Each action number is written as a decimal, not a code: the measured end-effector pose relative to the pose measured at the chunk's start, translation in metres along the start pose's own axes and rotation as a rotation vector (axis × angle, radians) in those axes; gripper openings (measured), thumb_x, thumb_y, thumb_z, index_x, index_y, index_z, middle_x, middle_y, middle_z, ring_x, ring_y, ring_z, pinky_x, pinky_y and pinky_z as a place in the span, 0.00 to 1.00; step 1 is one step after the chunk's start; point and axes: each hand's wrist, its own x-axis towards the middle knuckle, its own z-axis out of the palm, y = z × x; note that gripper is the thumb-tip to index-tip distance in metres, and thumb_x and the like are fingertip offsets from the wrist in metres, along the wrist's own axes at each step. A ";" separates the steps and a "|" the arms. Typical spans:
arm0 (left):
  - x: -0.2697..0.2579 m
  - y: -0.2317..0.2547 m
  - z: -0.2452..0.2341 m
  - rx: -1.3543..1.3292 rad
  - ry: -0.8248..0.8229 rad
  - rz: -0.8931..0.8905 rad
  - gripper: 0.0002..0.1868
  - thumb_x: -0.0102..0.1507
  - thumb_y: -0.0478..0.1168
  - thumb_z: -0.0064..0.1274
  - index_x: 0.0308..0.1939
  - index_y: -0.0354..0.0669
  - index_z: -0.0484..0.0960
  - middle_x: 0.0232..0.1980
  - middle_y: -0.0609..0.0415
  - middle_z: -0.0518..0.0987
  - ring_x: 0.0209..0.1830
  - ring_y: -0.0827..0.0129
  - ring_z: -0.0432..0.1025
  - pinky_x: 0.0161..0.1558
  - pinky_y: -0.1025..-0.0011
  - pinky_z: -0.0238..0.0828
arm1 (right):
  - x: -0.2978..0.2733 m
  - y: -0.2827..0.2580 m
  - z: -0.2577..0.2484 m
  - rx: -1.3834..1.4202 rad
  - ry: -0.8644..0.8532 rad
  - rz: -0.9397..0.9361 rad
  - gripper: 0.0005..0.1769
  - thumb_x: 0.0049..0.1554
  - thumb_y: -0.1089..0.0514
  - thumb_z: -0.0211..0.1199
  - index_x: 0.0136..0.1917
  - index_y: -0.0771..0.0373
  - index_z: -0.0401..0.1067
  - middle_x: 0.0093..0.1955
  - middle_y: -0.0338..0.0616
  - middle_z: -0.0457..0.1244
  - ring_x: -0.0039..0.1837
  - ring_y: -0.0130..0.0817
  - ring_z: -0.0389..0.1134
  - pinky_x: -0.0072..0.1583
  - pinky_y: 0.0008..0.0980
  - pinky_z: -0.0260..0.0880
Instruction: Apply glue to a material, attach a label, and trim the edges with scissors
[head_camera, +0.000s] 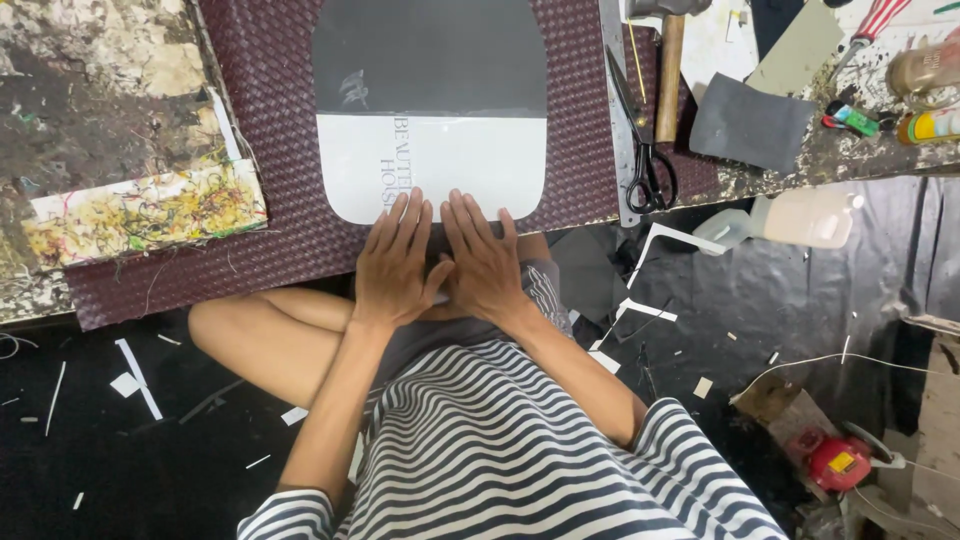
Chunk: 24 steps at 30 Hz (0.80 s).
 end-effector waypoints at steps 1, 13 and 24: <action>0.004 -0.005 -0.001 0.003 0.002 -0.001 0.40 0.71 0.65 0.29 0.70 0.35 0.73 0.74 0.41 0.69 0.75 0.50 0.63 0.72 0.59 0.58 | 0.004 0.002 0.002 0.000 0.003 -0.003 0.39 0.58 0.47 0.53 0.80 0.61 0.56 0.82 0.52 0.52 0.82 0.43 0.52 0.75 0.57 0.36; 0.041 -0.064 -0.007 -0.129 0.041 -0.129 0.22 0.75 0.34 0.41 0.73 0.27 0.68 0.76 0.32 0.64 0.76 0.41 0.58 0.71 0.49 0.59 | 0.064 0.002 0.001 0.197 0.079 0.130 0.30 0.71 0.47 0.36 0.81 0.59 0.53 0.83 0.52 0.48 0.83 0.47 0.48 0.75 0.53 0.38; 0.052 -0.065 0.019 0.036 -0.162 -0.066 0.34 0.72 0.50 0.49 0.79 0.41 0.63 0.81 0.40 0.57 0.80 0.43 0.51 0.75 0.44 0.48 | 0.077 0.024 0.014 0.114 -0.111 0.090 0.41 0.68 0.39 0.46 0.84 0.61 0.42 0.85 0.56 0.41 0.85 0.53 0.42 0.78 0.63 0.34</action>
